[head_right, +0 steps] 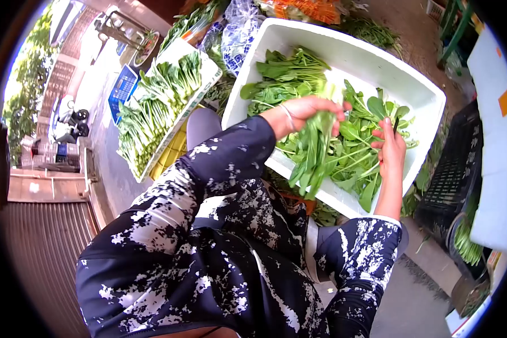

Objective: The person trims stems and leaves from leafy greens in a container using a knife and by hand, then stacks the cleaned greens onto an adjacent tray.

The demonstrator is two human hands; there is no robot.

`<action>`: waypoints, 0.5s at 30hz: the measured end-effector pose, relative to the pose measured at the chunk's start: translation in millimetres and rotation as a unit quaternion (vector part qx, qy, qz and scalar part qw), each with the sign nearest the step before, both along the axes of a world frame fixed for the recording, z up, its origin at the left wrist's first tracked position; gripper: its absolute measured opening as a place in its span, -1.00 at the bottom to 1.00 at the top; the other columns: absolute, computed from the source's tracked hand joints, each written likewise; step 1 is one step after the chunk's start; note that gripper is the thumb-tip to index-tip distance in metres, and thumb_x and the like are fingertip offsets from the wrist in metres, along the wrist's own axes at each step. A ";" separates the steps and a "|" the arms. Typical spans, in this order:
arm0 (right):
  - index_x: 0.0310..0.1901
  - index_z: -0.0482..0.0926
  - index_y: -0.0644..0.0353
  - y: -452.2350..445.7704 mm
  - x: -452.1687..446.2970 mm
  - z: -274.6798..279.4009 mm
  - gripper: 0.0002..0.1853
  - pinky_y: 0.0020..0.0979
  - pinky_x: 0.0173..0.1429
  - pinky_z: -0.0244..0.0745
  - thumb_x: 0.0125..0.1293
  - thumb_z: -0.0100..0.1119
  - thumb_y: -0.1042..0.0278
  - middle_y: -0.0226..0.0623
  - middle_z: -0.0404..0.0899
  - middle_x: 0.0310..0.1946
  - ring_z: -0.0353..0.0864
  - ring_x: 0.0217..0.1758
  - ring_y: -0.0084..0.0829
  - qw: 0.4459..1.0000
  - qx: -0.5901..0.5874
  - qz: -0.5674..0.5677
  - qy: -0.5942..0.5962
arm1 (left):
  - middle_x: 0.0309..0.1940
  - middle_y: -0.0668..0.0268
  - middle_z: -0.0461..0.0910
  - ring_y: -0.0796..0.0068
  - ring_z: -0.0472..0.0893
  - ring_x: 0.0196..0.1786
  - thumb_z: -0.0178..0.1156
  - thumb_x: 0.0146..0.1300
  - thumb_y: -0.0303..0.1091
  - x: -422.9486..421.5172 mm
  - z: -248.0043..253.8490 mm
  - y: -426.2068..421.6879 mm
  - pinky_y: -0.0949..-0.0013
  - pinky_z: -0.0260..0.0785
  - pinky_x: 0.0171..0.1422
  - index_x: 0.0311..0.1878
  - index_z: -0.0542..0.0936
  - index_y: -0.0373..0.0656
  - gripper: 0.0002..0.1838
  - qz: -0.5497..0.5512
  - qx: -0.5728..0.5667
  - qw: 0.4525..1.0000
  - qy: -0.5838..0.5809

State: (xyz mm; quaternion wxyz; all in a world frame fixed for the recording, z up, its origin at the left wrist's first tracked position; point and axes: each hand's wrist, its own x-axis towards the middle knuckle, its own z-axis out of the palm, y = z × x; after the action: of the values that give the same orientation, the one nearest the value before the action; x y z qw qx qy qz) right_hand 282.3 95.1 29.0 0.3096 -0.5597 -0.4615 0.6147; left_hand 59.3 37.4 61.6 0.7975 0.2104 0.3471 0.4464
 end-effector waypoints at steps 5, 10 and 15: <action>-0.13 0.51 0.30 -16.6 0.1 -17.0 -0.50 -0.62 -0.63 0.23 0.18 0.15 -0.06 -0.27 0.56 -0.42 0.46 -0.59 -0.57 0.997 0.014 0.039 -0.069 | -0.37 0.28 0.57 0.38 0.60 -0.32 0.25 0.07 -0.29 -63.7 40.9 -37.2 0.29 0.51 -0.07 0.01 0.47 -0.20 -0.58 0.260 0.022 0.960 -0.097; -0.18 0.51 0.23 -19.9 12.1 -58.1 -0.61 -0.59 -0.64 0.17 0.17 0.17 0.02 -0.35 0.54 -0.46 0.44 -0.60 -0.59 0.987 -0.001 0.051 -0.152 | -0.38 0.35 0.58 0.43 0.60 -0.28 0.15 0.17 -0.35 -122.9 25.4 -69.2 0.27 0.44 0.05 -0.04 0.47 -0.20 -0.71 0.339 0.035 0.899 -0.275; -0.25 0.52 0.29 -25.3 29.2 -95.7 -0.72 -0.54 -0.55 0.40 0.19 0.18 0.21 -0.38 0.50 -0.50 0.45 -0.56 -0.58 0.979 0.004 0.073 -0.188 | -0.37 0.28 0.55 0.30 0.58 -0.26 0.15 0.15 -0.37 -150.8 19.0 -92.8 0.18 0.46 -0.03 -0.18 0.49 -0.18 -0.82 0.429 0.028 0.883 -0.188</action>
State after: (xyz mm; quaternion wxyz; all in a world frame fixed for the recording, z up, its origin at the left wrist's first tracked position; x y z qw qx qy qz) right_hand 311.5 69.8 -66.7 0.1738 -0.6290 -0.5532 0.5178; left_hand -91.5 -55.4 80.6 0.5718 -0.0251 0.2347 0.7857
